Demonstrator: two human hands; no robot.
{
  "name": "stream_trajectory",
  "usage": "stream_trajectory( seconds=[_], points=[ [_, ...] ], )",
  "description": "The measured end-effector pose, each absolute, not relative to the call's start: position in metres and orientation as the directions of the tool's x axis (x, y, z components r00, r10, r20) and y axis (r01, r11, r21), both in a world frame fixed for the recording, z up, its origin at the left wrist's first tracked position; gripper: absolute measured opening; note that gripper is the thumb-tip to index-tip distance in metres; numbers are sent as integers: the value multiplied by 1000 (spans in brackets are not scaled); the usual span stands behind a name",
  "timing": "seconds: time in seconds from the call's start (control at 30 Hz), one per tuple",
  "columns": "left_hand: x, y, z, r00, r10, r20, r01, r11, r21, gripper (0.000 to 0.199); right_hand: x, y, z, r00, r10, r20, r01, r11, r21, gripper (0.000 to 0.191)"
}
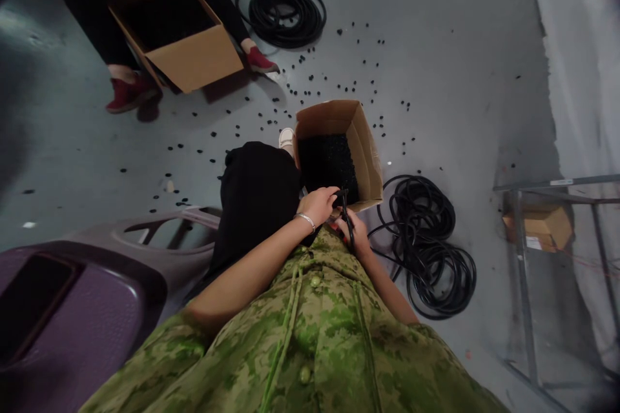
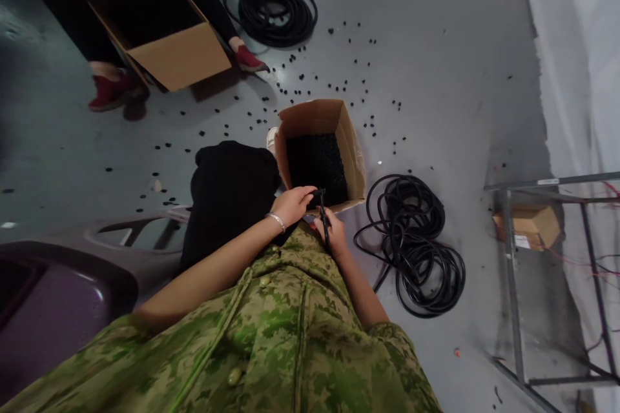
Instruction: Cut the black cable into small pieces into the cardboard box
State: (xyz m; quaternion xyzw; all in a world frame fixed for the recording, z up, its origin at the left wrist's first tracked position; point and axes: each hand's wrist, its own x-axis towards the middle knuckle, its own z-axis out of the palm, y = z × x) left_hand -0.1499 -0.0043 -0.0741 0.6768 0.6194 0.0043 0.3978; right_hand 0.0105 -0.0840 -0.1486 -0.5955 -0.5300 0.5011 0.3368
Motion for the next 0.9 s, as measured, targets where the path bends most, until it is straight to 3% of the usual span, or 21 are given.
stream_trajectory(
  seconds=[0.6,0.9],
  points=[
    [-147,11,-79,222,791,-571,888,78,453,38,0,-80,-179,-20,962,-271,314,-251,-916,27],
    [-144,19,-76,154,765,-626,944,73,322,34,-7,-68,-209,14,959,-282,460,-256,-850,31]
  ],
)
